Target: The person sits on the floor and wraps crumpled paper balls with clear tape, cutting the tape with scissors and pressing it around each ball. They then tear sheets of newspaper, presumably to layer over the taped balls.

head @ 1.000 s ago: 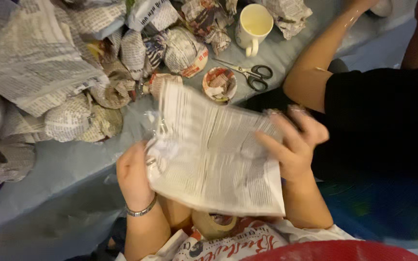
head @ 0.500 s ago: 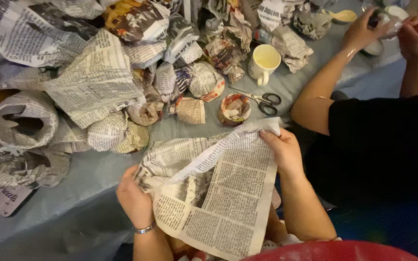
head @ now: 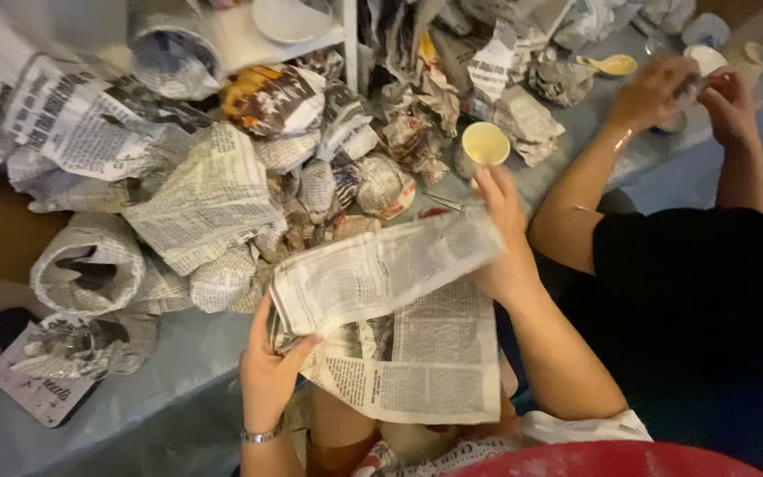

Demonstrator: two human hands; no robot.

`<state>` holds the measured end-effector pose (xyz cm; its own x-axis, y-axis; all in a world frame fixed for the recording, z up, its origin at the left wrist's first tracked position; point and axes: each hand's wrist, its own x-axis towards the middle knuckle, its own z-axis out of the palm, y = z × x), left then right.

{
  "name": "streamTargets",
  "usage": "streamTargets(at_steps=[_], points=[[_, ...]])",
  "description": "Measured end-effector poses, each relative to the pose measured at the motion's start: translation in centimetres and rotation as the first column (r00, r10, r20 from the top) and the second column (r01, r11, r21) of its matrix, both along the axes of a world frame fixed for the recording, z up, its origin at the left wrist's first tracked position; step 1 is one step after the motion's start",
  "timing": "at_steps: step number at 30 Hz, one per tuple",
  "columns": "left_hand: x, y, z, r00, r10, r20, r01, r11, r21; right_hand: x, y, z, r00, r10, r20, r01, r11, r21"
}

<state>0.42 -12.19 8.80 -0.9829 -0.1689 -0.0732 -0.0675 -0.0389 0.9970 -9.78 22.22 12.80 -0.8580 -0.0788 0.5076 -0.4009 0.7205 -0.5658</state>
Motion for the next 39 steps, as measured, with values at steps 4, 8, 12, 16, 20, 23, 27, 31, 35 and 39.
streamTargets(at_steps=[4,8,12,16,20,23,27,31,35,39], points=[[-2.0,-0.5,3.3,0.997,0.036,0.061,-0.018,0.961,-0.278,0.7,-2.7,3.0,0.904,-0.109,-0.414,0.223,0.945,0.238],[-3.7,0.6,6.3,0.955,-0.09,-0.283,-0.027,0.923,-0.384,5.1,-5.8,4.6,0.937,0.02,-0.35,0.139,0.895,0.423],[-4.9,2.5,8.9,0.914,-0.271,-0.303,0.157,0.923,-0.352,5.6,-9.7,5.6,0.891,0.139,-0.431,0.151,0.806,0.572],[-5.8,3.7,10.2,0.867,-0.422,-0.265,0.288,0.858,-0.426,3.3,-8.7,7.1,0.909,0.143,-0.393,0.092,0.848,0.522],[-6.0,5.1,10.1,0.876,-0.45,-0.175,0.337,0.828,-0.447,2.4,-6.6,7.5,0.922,0.202,-0.329,-0.044,0.902,0.429],[-6.2,6.0,9.5,0.878,-0.447,-0.171,0.314,0.808,-0.498,2.4,-5.9,7.2,0.927,0.208,-0.311,-0.056,0.899,0.434],[-6.3,6.7,8.6,0.879,-0.423,-0.221,0.266,0.818,-0.51,2.0,-5.1,6.8,0.933,0.161,-0.322,-0.03,0.926,0.378],[-5.9,7.2,9.0,0.909,-0.394,-0.133,0.3,0.842,-0.448,1.9,-3.5,7.6,0.964,0.095,-0.247,-0.012,0.948,0.317],[-4.0,8.4,11.7,0.957,-0.214,-0.196,-0.069,0.486,-0.871,2.2,-2.0,9.1,0.958,0.216,-0.187,-0.155,0.943,0.296],[-2.7,9.7,15.0,0.828,-0.282,-0.485,-0.35,0.415,-0.84,2.5,-1.8,10.2,0.936,0.306,-0.175,-0.225,0.9,0.374]])
